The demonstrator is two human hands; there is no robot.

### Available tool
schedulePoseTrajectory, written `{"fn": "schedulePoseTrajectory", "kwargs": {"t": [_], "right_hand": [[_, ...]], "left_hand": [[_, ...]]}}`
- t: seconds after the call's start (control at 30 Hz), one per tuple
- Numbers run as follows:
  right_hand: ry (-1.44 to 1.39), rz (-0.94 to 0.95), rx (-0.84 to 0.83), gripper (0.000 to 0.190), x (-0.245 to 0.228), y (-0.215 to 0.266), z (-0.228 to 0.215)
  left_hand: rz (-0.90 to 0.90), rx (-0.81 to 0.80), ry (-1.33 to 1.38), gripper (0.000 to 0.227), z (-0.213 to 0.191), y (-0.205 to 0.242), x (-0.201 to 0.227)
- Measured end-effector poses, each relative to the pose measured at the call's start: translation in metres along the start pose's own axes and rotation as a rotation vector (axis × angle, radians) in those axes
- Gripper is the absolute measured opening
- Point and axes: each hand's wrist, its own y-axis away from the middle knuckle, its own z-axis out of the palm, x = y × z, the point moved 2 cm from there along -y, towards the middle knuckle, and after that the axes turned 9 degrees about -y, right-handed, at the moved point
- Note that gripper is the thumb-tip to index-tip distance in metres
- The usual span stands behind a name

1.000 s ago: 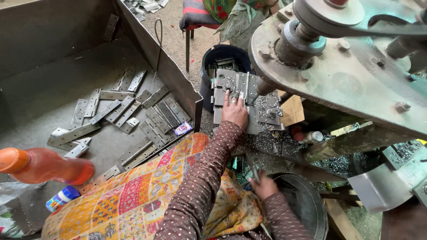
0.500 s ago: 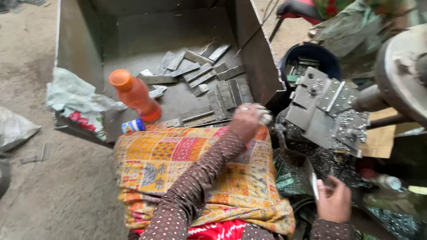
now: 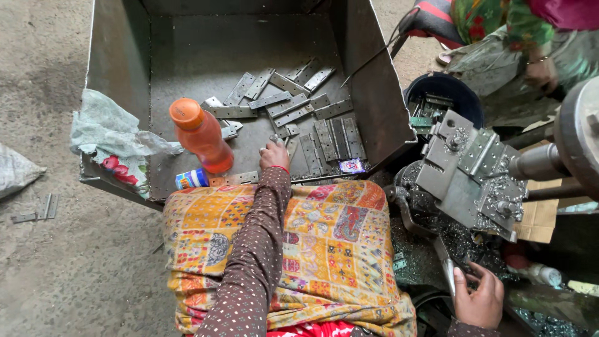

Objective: The person sits on the floor and repeatedly picks metal hinge-like parts from a bin, places them on a grinding machine, and uses a metal rod to press them against the grinding wheel. Finished parts are dropped into a bucket beside the machine.

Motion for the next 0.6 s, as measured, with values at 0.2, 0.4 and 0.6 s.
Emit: {"fn": "schedulePoseTrajectory", "kwargs": {"t": [0.2, 0.4, 0.6], "right_hand": [[-0.011, -0.013, -0.017, 0.04, 0.017, -0.003, 0.006], [0.065, 0.045, -0.046, 0.044, 0.023, -0.004, 0.009], [0.029, 0.131, -0.092, 0.045, 0.024, -0.009, 0.01]], "left_hand": [[0.077, -0.245, 0.15, 0.017, 0.006, -0.004, 0.001], [0.16, -0.089, 0.169, 0.026, -0.021, 0.001, -0.019], [0.271, 0.104, 0.285, 0.054, -0.052, -0.023, -0.011]]}}
